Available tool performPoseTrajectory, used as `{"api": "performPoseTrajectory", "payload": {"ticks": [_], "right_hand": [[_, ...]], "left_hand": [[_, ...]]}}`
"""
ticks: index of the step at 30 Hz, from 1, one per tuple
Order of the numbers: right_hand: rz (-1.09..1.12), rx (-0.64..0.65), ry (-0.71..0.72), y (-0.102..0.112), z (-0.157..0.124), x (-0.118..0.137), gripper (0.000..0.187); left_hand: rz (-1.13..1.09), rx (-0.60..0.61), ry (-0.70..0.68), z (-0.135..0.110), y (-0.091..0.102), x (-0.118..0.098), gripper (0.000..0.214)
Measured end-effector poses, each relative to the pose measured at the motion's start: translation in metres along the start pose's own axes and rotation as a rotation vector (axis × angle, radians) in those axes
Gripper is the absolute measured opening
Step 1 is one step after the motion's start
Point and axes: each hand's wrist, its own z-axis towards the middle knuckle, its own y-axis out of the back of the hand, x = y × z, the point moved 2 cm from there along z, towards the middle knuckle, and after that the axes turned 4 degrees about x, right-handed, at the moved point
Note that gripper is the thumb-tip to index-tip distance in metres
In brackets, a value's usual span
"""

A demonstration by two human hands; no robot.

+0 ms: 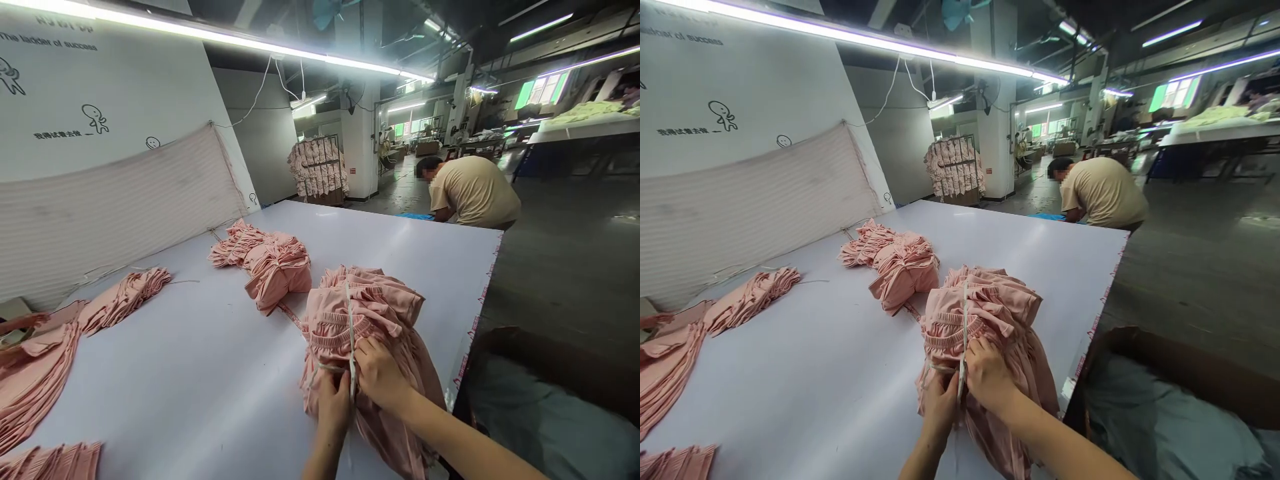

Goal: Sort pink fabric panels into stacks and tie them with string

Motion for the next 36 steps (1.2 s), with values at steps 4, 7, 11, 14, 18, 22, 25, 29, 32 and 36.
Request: {"api": "performPoseTrajectory", "payload": {"ticks": [4,7,11,14,18,22,25,29,32,36], "right_hand": [[0.083,0.127,-0.158,0.004,0.005,0.004,0.016],[0.358,0.372,-0.358,0.006,0.011,-0.001,0.016],[0.488,0.457,-0.396,0.005,0.007,-0.003,0.012],[0.369,0.247,-0.235,0.002,-0.002,-0.001,0.004],[0.454,0.018,-0.045,-0.003,-0.012,-0.006,0.014],[0.755,0.042,-0.201,-0.01,-0.009,-0.012,0.009],[1.095,0.25,-0.47,-0.017,-0.013,-0.009,0.012],[1.015,0.329,-0.399,-0.006,-0.028,-0.002,0.011],[0.715,0.068,-0.151,0.011,-0.032,0.0,0.012],[0.772,0.048,-0.204,0.004,-0.033,0.0,0.023]], "left_hand": [[-0.042,0.025,-0.007,-0.003,-0.001,0.003,0.026],[-0.065,0.065,0.017,-0.001,-0.002,0.009,0.027],[-0.075,0.089,-0.014,0.001,-0.003,0.015,0.031],[-0.109,0.137,-0.018,0.001,-0.003,0.018,0.03],[-0.142,0.083,-0.006,-0.002,-0.001,0.021,0.03],[-0.139,0.065,0.018,-0.003,0.0,0.019,0.029],[-0.155,0.099,-0.005,-0.005,0.0,0.013,0.03],[-0.148,0.175,0.014,-0.009,-0.001,0.009,0.029],[-0.143,0.18,-0.001,-0.009,-0.003,0.012,0.03],[-0.131,0.117,0.112,-0.01,-0.005,0.025,0.033]]}}
